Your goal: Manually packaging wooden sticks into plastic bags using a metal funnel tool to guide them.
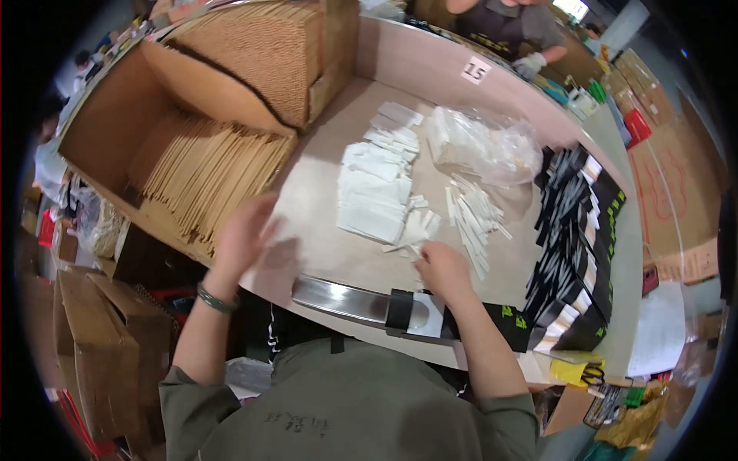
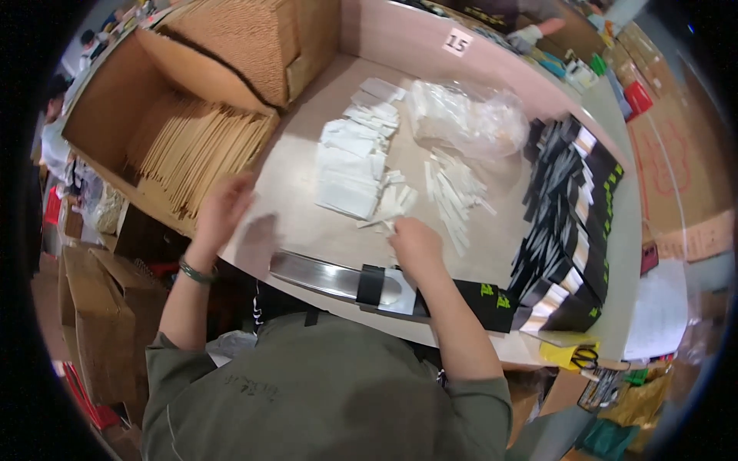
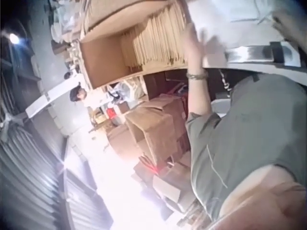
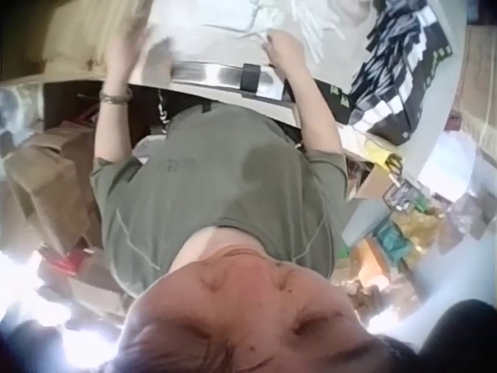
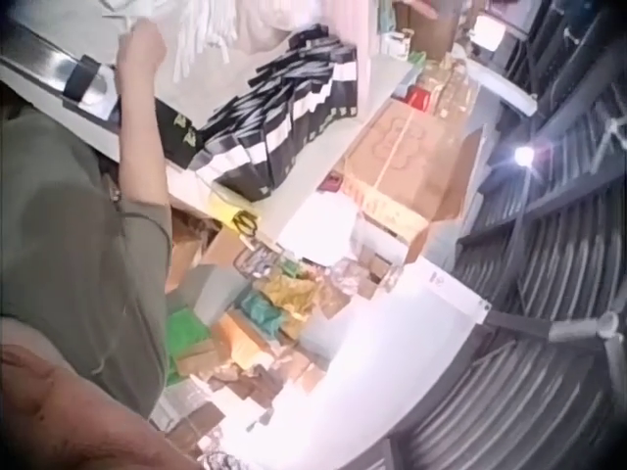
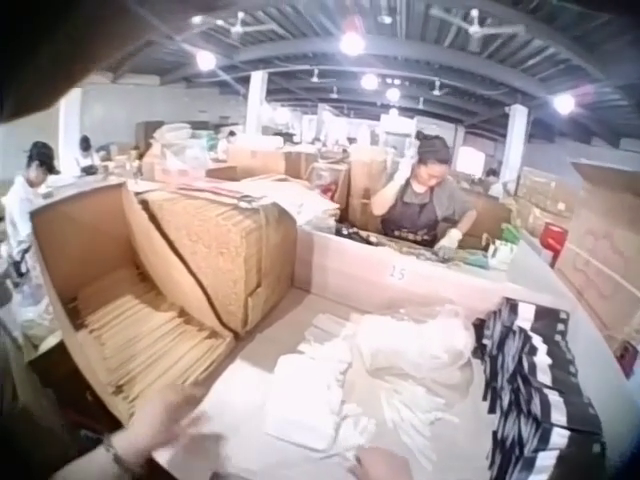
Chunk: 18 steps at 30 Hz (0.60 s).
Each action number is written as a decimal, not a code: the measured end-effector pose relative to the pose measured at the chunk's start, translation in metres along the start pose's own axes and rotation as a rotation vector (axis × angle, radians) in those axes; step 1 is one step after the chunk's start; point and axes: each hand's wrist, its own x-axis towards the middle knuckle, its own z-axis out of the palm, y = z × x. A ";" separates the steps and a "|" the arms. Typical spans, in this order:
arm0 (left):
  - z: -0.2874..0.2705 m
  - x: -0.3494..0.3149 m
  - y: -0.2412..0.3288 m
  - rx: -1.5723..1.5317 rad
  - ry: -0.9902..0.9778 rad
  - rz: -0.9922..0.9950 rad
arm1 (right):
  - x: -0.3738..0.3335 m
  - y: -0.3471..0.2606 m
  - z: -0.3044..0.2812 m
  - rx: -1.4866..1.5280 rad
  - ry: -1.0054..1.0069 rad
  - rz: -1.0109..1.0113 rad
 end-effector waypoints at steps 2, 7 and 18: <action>-0.041 0.006 -0.024 0.348 0.092 -0.187 | -0.016 0.011 -0.011 -0.373 0.014 -0.018; -0.065 -0.009 -0.088 0.529 -0.007 -0.228 | 0.009 -0.030 -0.024 -0.100 0.223 -0.222; -0.063 -0.002 -0.090 0.489 0.046 -0.306 | 0.024 -0.064 -0.007 0.010 0.052 -0.189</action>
